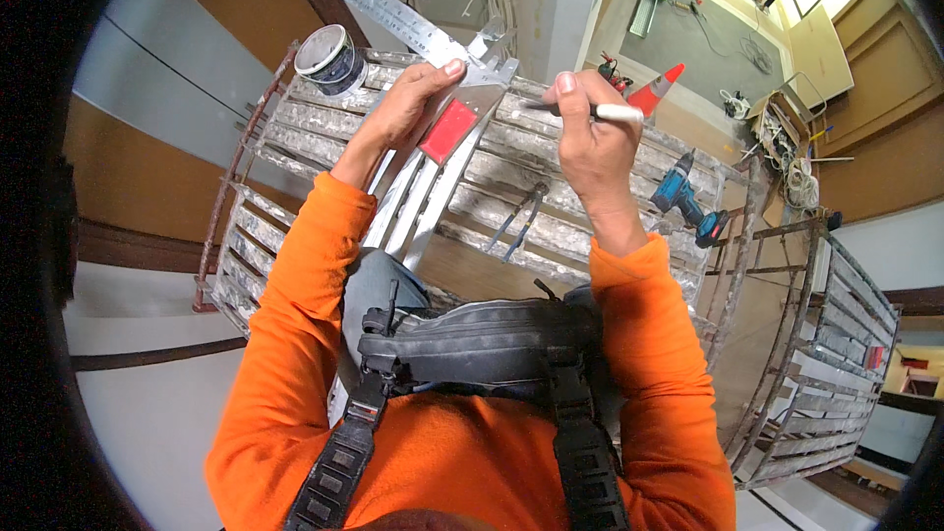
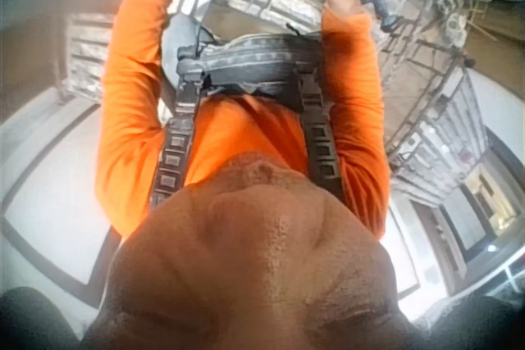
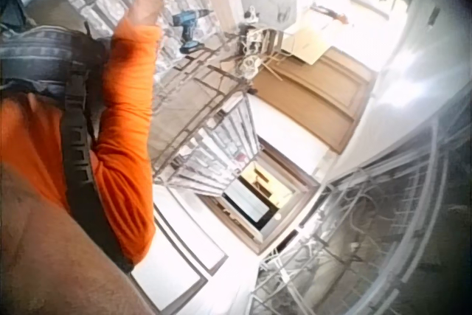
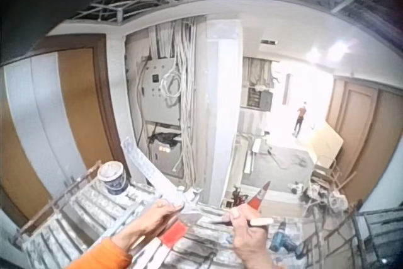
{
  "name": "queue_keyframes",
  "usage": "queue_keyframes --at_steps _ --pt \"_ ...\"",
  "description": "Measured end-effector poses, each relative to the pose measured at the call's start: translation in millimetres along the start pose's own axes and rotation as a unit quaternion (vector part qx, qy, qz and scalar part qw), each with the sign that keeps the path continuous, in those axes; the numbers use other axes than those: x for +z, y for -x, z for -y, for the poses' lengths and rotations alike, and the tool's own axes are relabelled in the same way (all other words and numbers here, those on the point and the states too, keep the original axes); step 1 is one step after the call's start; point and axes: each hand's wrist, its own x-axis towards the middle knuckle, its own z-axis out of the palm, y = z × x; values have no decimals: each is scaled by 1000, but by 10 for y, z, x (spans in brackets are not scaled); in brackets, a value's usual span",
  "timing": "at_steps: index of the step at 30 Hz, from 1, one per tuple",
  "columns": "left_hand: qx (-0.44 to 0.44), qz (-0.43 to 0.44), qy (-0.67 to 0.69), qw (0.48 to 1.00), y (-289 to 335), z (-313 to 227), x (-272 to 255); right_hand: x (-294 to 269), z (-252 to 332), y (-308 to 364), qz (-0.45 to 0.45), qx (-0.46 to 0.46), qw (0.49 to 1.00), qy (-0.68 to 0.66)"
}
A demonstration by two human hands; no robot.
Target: The person measures and marks metal strips on a scaffold using a tape measure and marker, then uses tin snips to cut the strips to size. The person also uses a power drill to fasten the metal pieces together on the scaffold.
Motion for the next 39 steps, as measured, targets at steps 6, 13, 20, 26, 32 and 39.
queue_keyframes --at_steps 6,13,20,26,32,39 --pt "14 -12 -8 1000 113 -159 108 374 -197 183 155 170 967 -109" --pt "11 -51 -101 994 121 -138 98 327 19 198 12 -4 985 170" --pt "-7 -41 -90 995 154 -181 223 74 202 9 7 11 994 -111" --pt "1 -21 -76 997 169 -153 190 170 191 -15 54 -94 994 14" --pt "5 -30 -82 996 175 -165 208 198 235 -55 61 -122 989 49" --pt "-10 -3 -105 994 163 -176 198 127 218 -33 53 -112 991 59"
